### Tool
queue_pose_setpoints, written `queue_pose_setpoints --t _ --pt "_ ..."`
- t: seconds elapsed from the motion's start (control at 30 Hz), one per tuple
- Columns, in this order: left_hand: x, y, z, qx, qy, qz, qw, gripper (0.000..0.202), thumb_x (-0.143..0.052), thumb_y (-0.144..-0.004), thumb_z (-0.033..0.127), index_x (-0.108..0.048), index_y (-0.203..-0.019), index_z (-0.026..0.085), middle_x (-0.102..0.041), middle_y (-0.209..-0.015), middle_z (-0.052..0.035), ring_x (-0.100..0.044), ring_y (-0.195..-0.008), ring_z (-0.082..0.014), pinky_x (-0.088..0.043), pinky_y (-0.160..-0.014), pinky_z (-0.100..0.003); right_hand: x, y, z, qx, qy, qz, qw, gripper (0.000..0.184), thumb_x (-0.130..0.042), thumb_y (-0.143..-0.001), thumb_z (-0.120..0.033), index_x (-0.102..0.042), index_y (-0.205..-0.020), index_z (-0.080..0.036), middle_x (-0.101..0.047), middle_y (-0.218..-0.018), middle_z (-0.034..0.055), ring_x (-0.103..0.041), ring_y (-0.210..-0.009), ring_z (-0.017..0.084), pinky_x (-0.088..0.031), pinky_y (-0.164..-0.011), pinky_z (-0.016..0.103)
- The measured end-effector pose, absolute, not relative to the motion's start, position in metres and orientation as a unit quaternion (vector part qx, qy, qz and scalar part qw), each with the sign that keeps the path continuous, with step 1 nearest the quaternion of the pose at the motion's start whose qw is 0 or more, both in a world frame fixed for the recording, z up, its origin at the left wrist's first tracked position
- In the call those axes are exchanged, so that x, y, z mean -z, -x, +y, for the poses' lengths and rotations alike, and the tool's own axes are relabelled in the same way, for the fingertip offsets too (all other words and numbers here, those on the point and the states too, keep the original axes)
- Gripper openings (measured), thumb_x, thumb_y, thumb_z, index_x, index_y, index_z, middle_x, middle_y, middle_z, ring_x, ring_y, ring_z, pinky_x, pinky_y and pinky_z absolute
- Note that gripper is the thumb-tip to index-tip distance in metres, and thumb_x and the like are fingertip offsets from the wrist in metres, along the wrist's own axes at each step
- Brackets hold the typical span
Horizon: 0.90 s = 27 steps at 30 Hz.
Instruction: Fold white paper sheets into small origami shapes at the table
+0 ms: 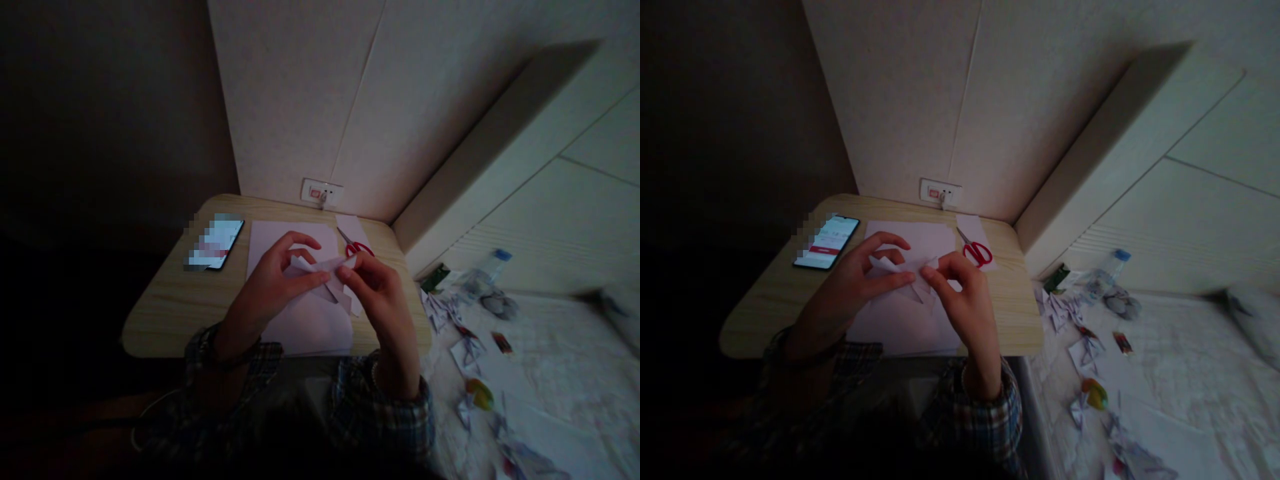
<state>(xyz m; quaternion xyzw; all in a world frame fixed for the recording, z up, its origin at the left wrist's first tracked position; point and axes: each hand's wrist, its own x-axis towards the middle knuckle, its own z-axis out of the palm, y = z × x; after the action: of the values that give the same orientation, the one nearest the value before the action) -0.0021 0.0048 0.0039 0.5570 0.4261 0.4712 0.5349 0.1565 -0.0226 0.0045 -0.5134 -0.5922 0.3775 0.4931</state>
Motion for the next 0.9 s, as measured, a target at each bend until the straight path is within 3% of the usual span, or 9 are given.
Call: queue_pose_setpoints --t 0.17,0.4,0.73,0.9 --pt "-0.0006 0.0009 0.0083 -0.495 -0.544 0.420 0.532 0.041 -0.076 -0.059 0.019 -0.056 -0.095 0.019 -0.059 -0.069 0.0068 -0.054 -0.051 -0.0072 -0.037 -0.045 -0.017 -0.0024 -0.1547 -0.0208 -0.385 0.533 -0.614 0.437 0.018 -0.069 -0.072 -0.033 -0.058 -0.070 -0.020 -0.057 -0.070 -0.0004 -0.053 -0.070 0.015 -0.043 -0.065 0.027" --pt "0.0011 0.0028 0.0081 -0.478 -0.526 0.388 0.586 0.046 -0.075 -0.061 0.021 -0.055 -0.102 0.021 -0.064 -0.072 0.0050 -0.060 -0.058 -0.0106 -0.043 -0.050 -0.019 -0.0012 -0.1542 -0.0204 -0.381 0.542 -0.579 0.475 0.020 -0.069 -0.072 -0.031 -0.054 -0.064 -0.019 -0.053 -0.062 -0.0030 -0.049 -0.062 0.013 -0.040 -0.060 0.026" --pt "0.0000 0.0051 0.0055 -0.483 -0.566 0.409 0.528 0.032 -0.072 -0.062 0.020 -0.053 -0.088 0.021 -0.060 -0.066 0.0072 -0.056 -0.052 -0.0088 -0.041 -0.045 -0.017 -0.0032 -0.1539 -0.0228 -0.385 0.554 -0.595 0.437 0.021 -0.069 -0.073 -0.037 -0.060 -0.069 -0.018 -0.055 -0.063 -0.0012 -0.050 -0.063 0.014 -0.039 -0.058 0.025" --pt "-0.0034 0.0038 0.0047 -0.462 -0.575 0.407 0.538 0.032 -0.071 -0.060 0.018 -0.053 -0.087 0.021 -0.061 -0.067 0.0065 -0.058 -0.054 -0.0104 -0.045 -0.048 -0.019 -0.0012 -0.1544 -0.0214 -0.387 0.532 -0.594 0.463 0.017 -0.071 -0.071 -0.033 -0.062 -0.073 -0.019 -0.061 -0.070 -0.0006 -0.054 -0.066 0.014 -0.043 -0.060 0.025"
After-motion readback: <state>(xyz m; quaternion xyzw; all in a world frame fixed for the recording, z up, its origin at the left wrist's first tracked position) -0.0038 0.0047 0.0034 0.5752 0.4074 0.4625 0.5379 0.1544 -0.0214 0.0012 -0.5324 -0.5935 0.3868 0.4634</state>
